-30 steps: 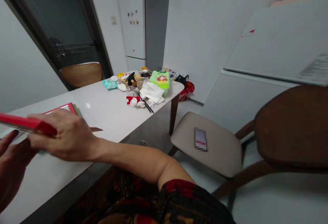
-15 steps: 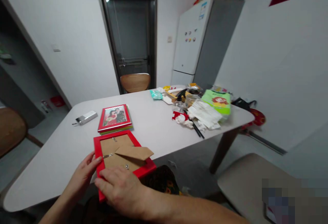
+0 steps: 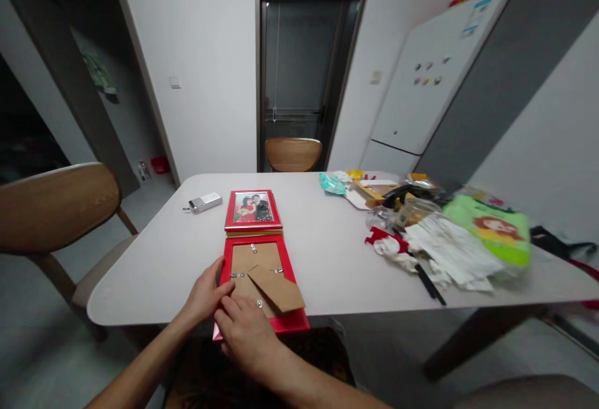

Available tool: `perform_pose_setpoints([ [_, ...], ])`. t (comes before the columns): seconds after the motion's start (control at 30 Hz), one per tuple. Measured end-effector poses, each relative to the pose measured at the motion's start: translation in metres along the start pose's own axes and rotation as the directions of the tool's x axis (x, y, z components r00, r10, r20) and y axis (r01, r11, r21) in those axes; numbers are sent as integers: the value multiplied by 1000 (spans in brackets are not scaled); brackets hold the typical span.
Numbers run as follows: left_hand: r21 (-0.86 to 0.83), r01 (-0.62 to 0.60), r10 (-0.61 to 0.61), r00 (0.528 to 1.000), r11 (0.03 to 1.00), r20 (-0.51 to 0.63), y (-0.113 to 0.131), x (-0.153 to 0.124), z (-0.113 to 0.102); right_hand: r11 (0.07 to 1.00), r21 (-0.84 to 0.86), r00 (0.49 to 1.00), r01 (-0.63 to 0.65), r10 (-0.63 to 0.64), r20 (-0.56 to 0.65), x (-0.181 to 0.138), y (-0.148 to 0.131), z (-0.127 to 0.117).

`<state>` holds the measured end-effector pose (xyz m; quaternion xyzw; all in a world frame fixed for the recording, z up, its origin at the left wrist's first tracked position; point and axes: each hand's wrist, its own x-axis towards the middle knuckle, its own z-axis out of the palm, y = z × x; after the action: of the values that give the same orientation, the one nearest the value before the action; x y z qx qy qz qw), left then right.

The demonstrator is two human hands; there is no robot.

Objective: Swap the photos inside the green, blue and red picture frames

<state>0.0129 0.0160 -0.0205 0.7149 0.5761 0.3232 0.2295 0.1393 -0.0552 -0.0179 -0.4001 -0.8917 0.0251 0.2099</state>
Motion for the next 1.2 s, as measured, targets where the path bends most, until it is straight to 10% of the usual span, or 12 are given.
perform_pose_setpoints([
  [0.17,12,-27,27,1000,1000,-12,-2,-6,0,989,145,990,-25,45,-134,-8,12,-55],
  [0.3,83,-83,83,997,993,2,-3,-16,1,927,120,916,-355,371,-155,-26,41,-80],
  [0.43,132,-95,94,996,987,12,-3,-23,2,891,96,896,-443,442,39,-36,56,-68],
  [1.2,-2,-68,68,997,998,-20,0,-22,1,820,-165,833,-548,553,-17,3,105,-39],
])
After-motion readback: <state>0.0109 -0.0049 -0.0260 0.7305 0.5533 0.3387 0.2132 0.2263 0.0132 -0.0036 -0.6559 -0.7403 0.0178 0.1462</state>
